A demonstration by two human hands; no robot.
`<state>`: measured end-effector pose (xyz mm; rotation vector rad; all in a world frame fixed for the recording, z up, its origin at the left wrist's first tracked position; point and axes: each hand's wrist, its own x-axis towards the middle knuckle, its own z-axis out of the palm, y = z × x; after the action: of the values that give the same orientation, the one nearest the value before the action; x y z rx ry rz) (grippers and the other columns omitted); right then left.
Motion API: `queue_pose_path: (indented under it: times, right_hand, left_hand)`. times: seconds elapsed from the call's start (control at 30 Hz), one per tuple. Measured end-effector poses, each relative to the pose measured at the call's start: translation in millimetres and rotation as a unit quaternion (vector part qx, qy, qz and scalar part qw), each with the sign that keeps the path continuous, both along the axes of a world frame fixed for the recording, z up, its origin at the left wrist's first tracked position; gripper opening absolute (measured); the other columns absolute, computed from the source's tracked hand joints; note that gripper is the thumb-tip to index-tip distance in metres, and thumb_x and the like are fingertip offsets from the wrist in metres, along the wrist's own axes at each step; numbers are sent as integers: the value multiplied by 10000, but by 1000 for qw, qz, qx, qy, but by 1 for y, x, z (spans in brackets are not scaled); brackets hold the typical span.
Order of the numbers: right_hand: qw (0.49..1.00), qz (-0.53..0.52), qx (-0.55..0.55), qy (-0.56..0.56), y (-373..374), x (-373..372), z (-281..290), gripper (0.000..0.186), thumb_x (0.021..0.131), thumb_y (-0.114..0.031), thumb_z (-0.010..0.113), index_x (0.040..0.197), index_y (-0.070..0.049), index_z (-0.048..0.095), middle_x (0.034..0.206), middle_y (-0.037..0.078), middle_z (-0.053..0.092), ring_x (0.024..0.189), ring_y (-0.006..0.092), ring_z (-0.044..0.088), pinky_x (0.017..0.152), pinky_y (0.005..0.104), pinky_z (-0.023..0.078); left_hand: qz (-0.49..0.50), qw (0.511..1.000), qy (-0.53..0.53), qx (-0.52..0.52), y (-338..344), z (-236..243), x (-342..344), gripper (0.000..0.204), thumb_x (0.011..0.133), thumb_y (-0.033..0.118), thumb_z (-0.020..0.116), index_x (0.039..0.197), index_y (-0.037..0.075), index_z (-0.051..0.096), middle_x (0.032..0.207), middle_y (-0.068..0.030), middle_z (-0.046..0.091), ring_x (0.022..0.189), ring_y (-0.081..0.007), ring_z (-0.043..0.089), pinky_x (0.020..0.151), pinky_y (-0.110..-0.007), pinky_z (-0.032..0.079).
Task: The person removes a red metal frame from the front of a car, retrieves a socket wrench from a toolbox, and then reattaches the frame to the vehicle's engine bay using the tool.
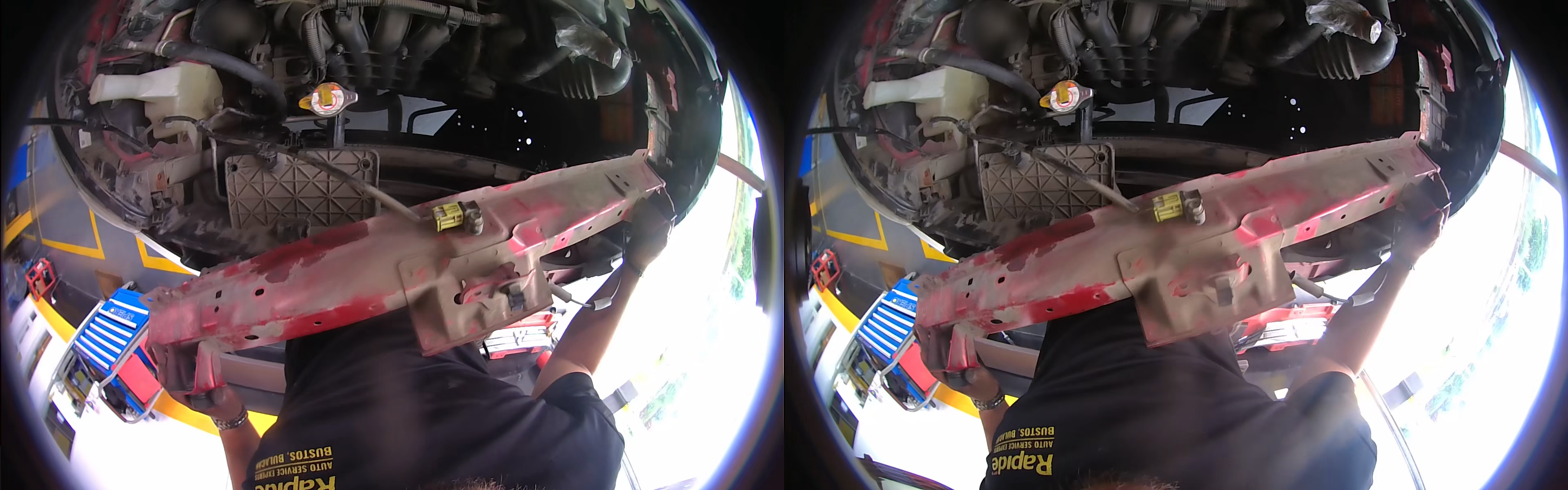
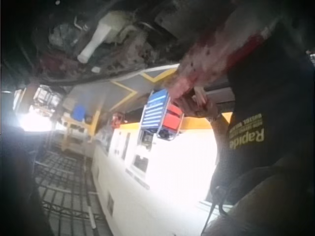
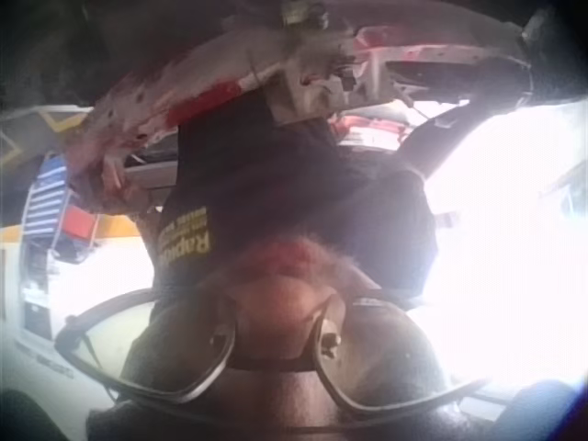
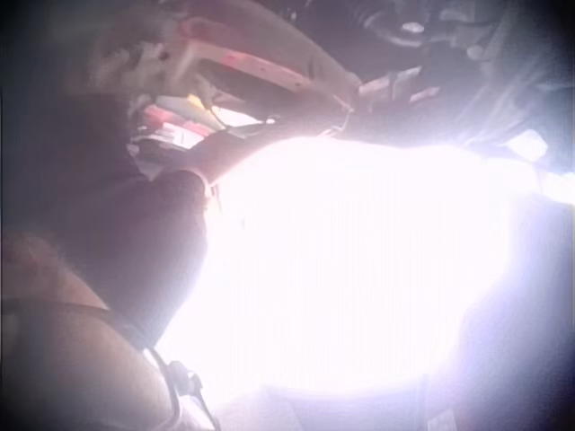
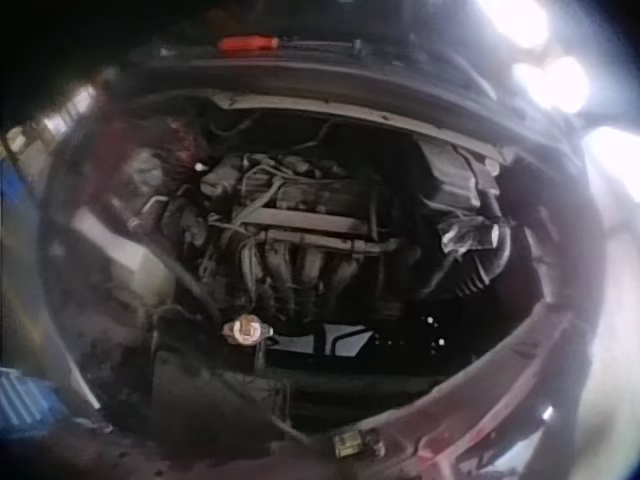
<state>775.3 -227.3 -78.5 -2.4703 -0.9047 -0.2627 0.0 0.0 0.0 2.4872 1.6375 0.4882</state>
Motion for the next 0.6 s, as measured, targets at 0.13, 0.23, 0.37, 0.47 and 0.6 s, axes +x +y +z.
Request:
queue_pose_path:
  times: [0.13, 0.23, 0.37, 0.47, 0.6]
  right_hand:
    - [996, -49, -66, -32, -27, 6, 8, 436, 905, -113, 619, 1313, 31, 568, 1245, 145, 643, 1162, 268, 630, 988, 403, 502]
    - [986, -81, -103, -99, -28, -3, 2, 414, 946, -140, 555, 1337, -6, 574, 1290, 166, 645, 1168, 279, 645, 969, 404, 512]
    - [978, -180, -77, -76, -9, -36, 20, 541, 968, -441, 556, 1324, -36, 587, 1210, 223, 673, 1099, 385, 663, 925, 478, 522]
    - [988, -121, -41, -81, 10, -50, 29, 625, 975, -505, 550, 1353, -7, 556, 1209, 262, 663, 1102, 429, 653, 927, 504, 516]
    - [985, -135, -41, -97, 13, -51, 30, 698, 982, -511, 536, 1393, 51, 499, 1223, 263, 660, 1097, 422, 661, 940, 495, 521]
  left_hand:
    - [-39, 997, -28, 60, 8, -1, 0, 975, 812, 815, 555, 1427, 77, 388, 1449, -210, 478, 1392, -469, 401, 1107, -628, 391]
    - [-60, 996, 5, 72, 14, 8, -7, 1106, 726, 910, 533, 1412, 52, 404, 1419, -222, 509, 1386, -485, 404, 1106, -635, 386]
    - [-155, 986, 32, 51, 26, 26, -28, 1023, 834, 818, 515, 1482, 43, 357, 1436, -249, 492, 1383, -474, 412, 1091, -624, 396]
    - [-95, 987, 87, 98, 55, 48, -38, 738, 1001, 604, 433, 1450, 17, 430, 1400, -265, 524, 1341, -442, 480, 1087, -572, 418]
    - [-71, 994, 81, 34, 118, 99, 25, 559, 1075, 423, 357, 1374, -26, 505, 1323, -277, 572, 1233, -400, 575, 1048, -515, 467]
